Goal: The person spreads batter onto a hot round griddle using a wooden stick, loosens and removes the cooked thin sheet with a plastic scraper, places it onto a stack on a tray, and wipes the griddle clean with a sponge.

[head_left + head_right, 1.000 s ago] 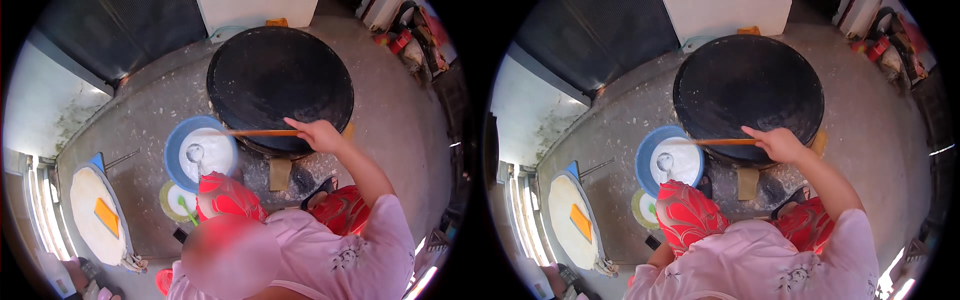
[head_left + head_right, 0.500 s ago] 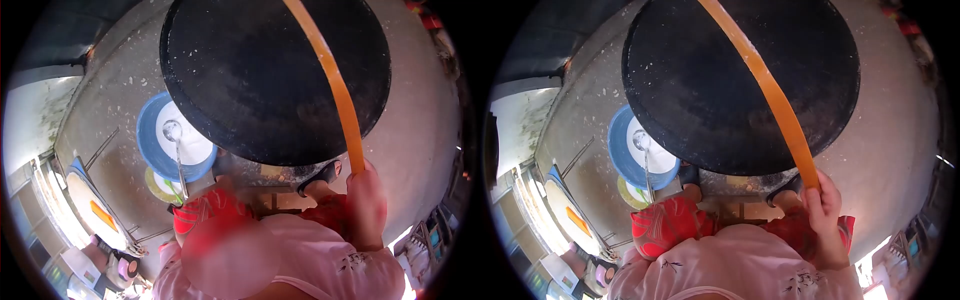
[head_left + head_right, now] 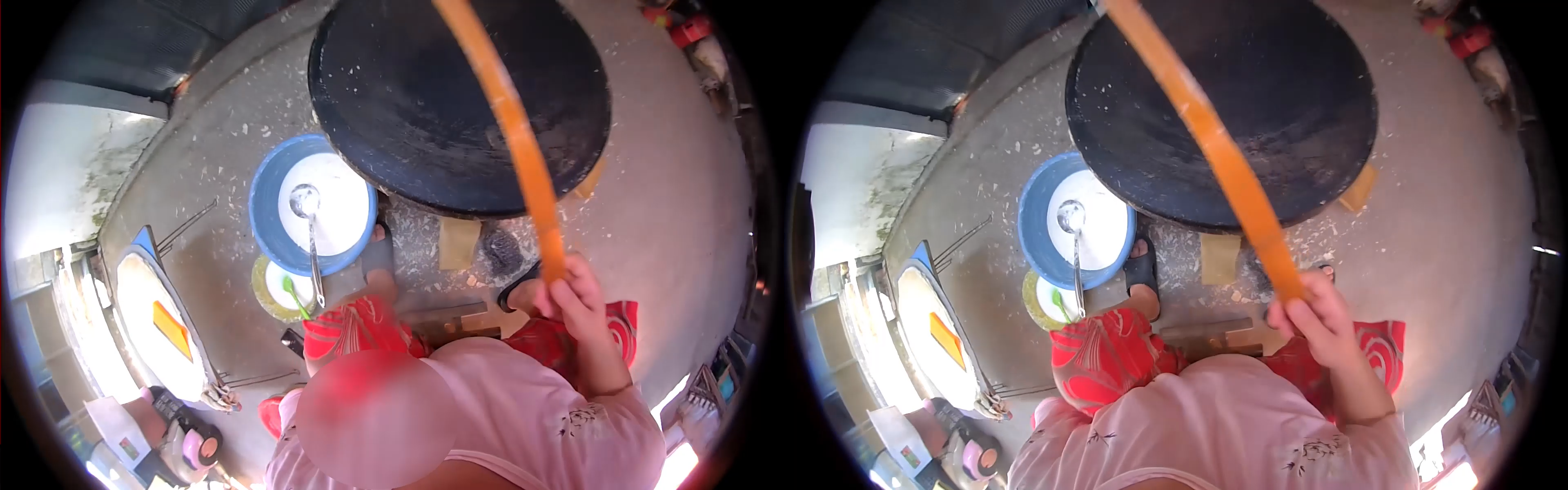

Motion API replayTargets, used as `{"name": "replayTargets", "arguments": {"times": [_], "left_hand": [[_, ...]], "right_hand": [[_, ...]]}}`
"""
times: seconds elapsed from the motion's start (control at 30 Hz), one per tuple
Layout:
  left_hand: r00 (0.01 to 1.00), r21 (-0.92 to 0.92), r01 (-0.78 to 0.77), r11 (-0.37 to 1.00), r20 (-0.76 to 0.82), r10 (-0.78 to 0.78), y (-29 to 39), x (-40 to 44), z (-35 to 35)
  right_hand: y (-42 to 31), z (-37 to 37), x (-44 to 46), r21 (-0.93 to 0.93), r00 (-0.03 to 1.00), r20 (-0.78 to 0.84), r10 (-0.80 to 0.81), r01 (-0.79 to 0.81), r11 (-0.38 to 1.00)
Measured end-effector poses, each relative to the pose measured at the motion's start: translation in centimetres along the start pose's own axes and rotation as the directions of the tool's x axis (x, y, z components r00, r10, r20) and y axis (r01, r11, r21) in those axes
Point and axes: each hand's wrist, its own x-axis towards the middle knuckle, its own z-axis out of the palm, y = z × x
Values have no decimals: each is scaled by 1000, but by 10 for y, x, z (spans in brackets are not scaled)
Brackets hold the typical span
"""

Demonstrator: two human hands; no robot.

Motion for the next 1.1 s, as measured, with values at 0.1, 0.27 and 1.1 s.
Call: {"name": "replayTargets", "arguments": {"times": [0.1, 0.27, 1.1], "left_hand": [[996, -17, -46, 999, 71, 48, -13, -1, 1], [978, -50, -141, 989, 148, 147, -14, -12, -10], [895, -75, -391, 917, -261, 361, -50, -35, -73]], "right_hand": [[-9, 15, 1, -81, 983, 119, 140, -131, 988], [24, 40, 3, -465, 999, 34, 6, 10, 885], [66, 33, -41, -433, 995, -61, -74, 40, 901]]}}
